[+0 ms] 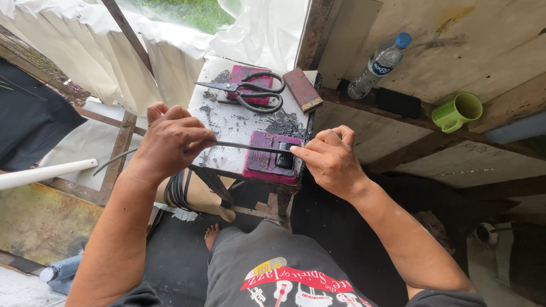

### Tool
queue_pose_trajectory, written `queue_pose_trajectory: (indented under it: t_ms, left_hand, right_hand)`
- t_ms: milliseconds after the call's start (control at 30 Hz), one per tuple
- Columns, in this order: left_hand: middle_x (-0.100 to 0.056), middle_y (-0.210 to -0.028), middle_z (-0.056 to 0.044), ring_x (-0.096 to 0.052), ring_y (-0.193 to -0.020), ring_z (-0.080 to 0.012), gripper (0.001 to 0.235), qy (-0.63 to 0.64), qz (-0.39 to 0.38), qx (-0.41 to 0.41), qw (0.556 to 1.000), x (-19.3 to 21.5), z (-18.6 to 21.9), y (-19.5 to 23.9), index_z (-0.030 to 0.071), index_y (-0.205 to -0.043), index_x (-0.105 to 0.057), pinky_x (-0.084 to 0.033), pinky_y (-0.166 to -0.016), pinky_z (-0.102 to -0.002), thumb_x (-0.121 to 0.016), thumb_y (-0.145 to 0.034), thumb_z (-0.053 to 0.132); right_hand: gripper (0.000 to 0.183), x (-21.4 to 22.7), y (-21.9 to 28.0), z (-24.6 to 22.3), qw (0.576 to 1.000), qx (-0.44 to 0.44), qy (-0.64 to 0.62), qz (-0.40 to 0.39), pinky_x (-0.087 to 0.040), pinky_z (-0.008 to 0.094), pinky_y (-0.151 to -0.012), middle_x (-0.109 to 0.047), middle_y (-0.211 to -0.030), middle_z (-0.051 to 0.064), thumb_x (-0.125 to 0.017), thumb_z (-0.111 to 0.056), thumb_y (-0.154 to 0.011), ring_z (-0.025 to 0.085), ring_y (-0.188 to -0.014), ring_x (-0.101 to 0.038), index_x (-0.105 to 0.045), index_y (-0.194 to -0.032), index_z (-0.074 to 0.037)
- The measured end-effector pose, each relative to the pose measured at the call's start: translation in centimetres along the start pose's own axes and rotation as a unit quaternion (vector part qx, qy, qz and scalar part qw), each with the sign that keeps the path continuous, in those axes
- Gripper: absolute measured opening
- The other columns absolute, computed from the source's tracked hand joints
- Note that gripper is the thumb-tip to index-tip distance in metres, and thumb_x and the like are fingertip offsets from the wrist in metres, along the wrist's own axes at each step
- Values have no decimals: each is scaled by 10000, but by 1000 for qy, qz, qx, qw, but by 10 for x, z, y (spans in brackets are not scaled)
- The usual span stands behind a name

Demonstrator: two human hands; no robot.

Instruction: Applying edge paint to leather straps using a roller applicator and hanging them on a drying rack with clothespins.

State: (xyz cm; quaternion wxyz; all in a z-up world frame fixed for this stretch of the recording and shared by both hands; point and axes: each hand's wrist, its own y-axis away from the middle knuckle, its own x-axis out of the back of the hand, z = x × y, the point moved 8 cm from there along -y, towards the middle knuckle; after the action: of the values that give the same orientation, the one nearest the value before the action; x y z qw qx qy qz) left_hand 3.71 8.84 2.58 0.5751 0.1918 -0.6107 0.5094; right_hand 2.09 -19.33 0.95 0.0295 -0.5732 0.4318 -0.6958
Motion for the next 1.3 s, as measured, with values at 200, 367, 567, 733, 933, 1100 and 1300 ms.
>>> queue_pose_trajectory:
  t_ms: [200, 367, 567, 733, 933, 1100, 1300]
  left_hand:
    - [-716, -739, 90, -585, -880, -153, 20, -16, 1, -31, 999, -20, 11, -6, 340, -931, -792, -312, -960, -434, -793, -913, 349]
    - [-722, -741, 88, -586, -876, -155, 37, -7, -6, -60, 998, -46, 23, -17, 314, -888, -788, -316, -952, -443, -785, -908, 344]
    - [-698, -756, 95, -564, -879, -165, 49, 16, 2, -116, 993, -50, 55, -33, 312, -854, -744, -320, -937, -442, -764, -893, 336]
    - [-680, -750, 85, -549, -864, -174, 70, 42, 12, -159, 986, -51, 81, -47, 291, -819, -723, -318, -910, -436, -753, -875, 264]
    - [-675, -730, 70, -537, -831, -180, 72, 58, 14, -197, 979, -52, 106, -59, 255, -796, -737, -323, -888, -436, -775, -857, 256]
    - [-665, -729, 52, -549, -852, -189, 76, 69, -7, -210, 975, -55, 118, -67, 243, -804, -736, -322, -885, -420, -780, -859, 272]
    - [-689, -719, 36, -569, -842, -193, 32, 107, -16, -187, 976, -44, 126, -81, 253, -843, -773, -326, -887, -431, -792, -850, 278]
  right_hand:
    - [218, 15, 9, 5, 1000, -20, -1, 7, -303, 410, -980, -622, -784, -81, -703, -78, -920, 122, -899, -539, -789, -1057, -225]
    - [207, 30, 26, 15, 999, -40, 14, 7, -299, 408, -984, -618, -785, -77, -695, -77, -922, 125, -903, -531, -789, -1037, -222]
    - [199, 51, 50, 28, 997, -79, 26, 2, -284, 408, -990, -611, -799, -82, -681, -85, -943, 130, -927, -540, -781, -1037, -229]
    - [143, 64, 70, 39, 993, -113, 29, 2, -281, 410, -995, -633, -807, -71, -701, -106, -956, 140, -936, -556, -775, -1004, -219]
    - [106, 72, 89, 51, 989, -140, 55, -2, -284, 411, -1007, -650, -810, -81, -718, -139, -966, 137, -945, -563, -786, -987, -217]
    - [86, 70, 105, 67, 982, -184, 27, -21, -295, 402, -1003, -673, -850, -74, -733, -144, -959, 145, -949, -581, -778, -998, -207]
    - [98, 63, 112, 90, 966, -235, -96, -55, -346, 373, -976, -712, -880, -46, -738, -136, -919, 166, -965, -643, -763, -1003, -181]
